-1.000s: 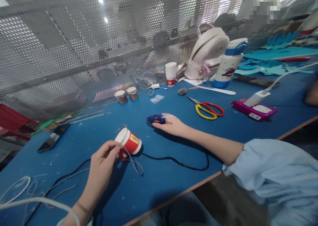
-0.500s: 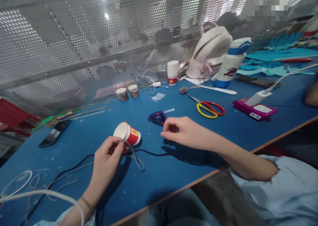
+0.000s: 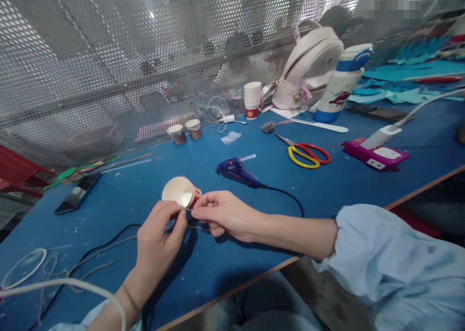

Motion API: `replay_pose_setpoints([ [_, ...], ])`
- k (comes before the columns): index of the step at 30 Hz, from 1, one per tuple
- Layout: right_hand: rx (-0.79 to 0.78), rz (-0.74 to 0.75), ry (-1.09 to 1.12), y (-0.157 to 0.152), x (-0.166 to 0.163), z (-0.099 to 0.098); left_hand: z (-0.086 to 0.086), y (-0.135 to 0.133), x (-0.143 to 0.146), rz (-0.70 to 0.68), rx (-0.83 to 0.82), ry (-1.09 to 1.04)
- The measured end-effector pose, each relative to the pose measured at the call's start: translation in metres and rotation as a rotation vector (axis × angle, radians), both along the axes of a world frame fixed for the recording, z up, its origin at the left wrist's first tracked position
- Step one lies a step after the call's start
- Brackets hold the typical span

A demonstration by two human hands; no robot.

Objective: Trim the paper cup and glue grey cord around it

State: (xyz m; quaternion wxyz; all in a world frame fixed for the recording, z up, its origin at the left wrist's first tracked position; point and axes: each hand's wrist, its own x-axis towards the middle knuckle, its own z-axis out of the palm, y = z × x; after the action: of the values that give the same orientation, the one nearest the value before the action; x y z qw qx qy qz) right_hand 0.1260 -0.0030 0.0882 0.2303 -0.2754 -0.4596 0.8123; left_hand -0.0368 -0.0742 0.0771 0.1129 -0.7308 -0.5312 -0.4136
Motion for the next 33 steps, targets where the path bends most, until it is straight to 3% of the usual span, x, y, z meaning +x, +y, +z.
replay_pose_setpoints([
  [5, 0.505, -0.116, -0.116, 0.0029, 0.0037, -0.0007, 0.0002, -0.0018, 0.0006, -0.012, -0.035, -0.011],
  [10, 0.716, -0.197, -0.122, 0.0018, 0.006, -0.0048, 0.0035, -0.0027, 0.0031, -0.03, -0.049, -0.006],
  [33, 0.842, -0.263, -0.16, -0.0004, 0.0068, -0.0085, 0.0084, -0.0061, 0.0056, -0.01, -0.092, -0.046],
])
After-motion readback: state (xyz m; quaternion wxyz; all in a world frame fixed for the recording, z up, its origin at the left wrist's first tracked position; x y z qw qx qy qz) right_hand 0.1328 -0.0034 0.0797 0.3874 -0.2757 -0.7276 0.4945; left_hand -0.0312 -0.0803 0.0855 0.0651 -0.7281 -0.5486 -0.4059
